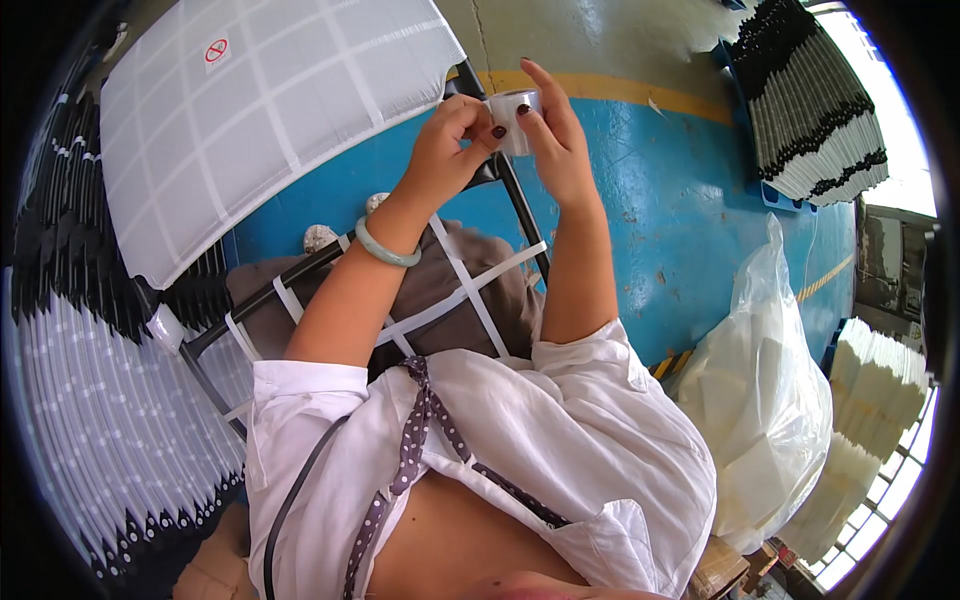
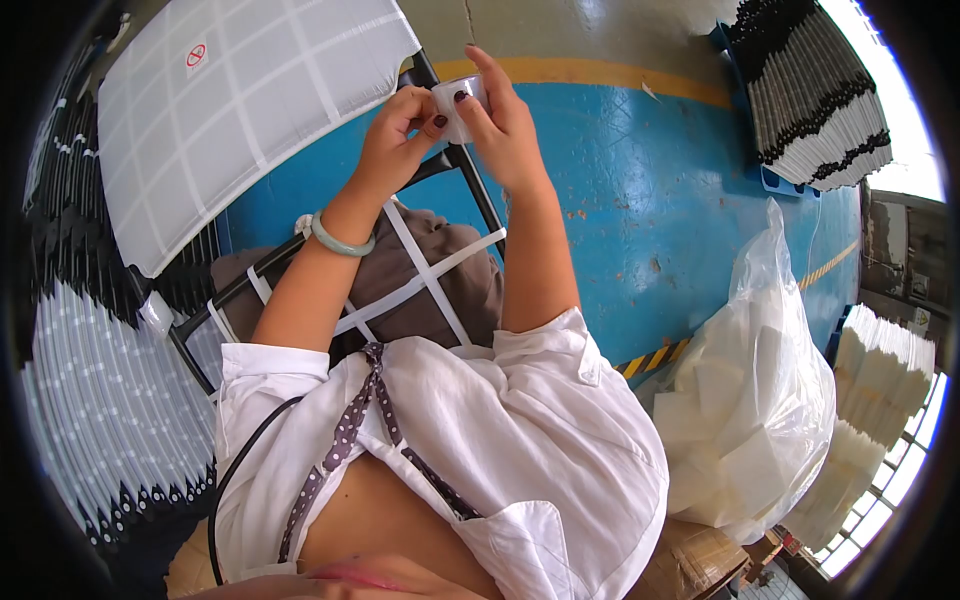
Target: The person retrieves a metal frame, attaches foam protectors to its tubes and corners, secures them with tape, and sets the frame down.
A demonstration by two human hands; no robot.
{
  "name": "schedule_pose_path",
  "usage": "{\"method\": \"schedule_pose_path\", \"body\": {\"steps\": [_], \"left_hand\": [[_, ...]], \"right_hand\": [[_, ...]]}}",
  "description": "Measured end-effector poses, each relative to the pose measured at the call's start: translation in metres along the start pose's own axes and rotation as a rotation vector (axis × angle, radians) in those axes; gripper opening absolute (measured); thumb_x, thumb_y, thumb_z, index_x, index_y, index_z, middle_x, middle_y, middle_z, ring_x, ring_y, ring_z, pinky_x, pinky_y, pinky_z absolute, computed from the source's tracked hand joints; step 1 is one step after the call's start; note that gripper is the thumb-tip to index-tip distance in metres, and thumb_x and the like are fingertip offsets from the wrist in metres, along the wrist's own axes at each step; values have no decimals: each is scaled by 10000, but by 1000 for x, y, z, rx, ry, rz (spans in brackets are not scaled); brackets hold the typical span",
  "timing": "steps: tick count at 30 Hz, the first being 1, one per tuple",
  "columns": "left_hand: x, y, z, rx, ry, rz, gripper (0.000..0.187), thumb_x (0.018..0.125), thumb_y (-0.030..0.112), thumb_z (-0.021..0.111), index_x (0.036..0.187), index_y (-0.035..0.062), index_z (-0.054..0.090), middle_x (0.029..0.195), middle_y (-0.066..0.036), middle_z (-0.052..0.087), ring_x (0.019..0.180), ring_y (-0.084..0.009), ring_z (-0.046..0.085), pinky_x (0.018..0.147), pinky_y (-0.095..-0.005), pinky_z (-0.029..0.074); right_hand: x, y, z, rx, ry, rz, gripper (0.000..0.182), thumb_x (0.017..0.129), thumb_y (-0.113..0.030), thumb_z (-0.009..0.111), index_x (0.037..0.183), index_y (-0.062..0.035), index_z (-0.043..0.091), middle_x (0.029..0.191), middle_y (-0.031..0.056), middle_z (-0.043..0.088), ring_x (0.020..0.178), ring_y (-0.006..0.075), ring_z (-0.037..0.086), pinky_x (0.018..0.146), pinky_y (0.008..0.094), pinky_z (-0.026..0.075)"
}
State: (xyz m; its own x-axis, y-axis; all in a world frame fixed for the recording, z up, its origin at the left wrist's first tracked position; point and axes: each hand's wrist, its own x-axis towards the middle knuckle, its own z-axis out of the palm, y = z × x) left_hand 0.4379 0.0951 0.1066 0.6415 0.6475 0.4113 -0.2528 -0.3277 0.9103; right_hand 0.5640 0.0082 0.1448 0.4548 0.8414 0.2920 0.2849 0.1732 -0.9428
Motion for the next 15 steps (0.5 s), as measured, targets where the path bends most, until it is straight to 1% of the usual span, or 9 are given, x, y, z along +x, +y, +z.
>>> {"method": "schedule_pose_path", "body": {"steps": [3,6,9,12,15], "left_hand": [[-2,3,0,15,47,7,125,835,88,613,837,-31,572,903,-66,569,762,-146,574,681,-242,476],[-2,1,-3,8,49,-52,127,809,78,623,769,-32,574,892,-68,583,727,-156,579,657,-247,472],[-1,6,-3,93,102,-66,133,779,65,624,712,-33,566,867,-81,601,682,-172,579,623,-255,468],[1,5,-2,187,152,-80,138,755,61,625,682,-31,553,818,-92,615,637,-184,569,585,-263,459],[0,2,-2,224,167,-92,138,735,48,627,664,-27,537,785,-97,614,625,-193,566,563,-271,452]], "right_hand": [[0,-10,4,-204,60,-32,459,817,-73,555,1267,-59,464,935,113,618,797,181,570,742,267,458],[7,2,3,-194,109,-9,446,775,-109,620,1204,-52,514,912,121,638,772,176,589,718,272,474],[8,-4,2,-182,69,115,442,736,-68,676,1151,-10,533,920,97,642,803,127,604,715,247,482],[10,-2,10,-231,225,133,470,668,-76,742,1096,-3,561,875,92,657,754,130,619,679,249,493],[10,0,12,-288,236,154,459,694,-81,733,1111,1,559,890,105,662,749,142,625,679,250,493]]}}
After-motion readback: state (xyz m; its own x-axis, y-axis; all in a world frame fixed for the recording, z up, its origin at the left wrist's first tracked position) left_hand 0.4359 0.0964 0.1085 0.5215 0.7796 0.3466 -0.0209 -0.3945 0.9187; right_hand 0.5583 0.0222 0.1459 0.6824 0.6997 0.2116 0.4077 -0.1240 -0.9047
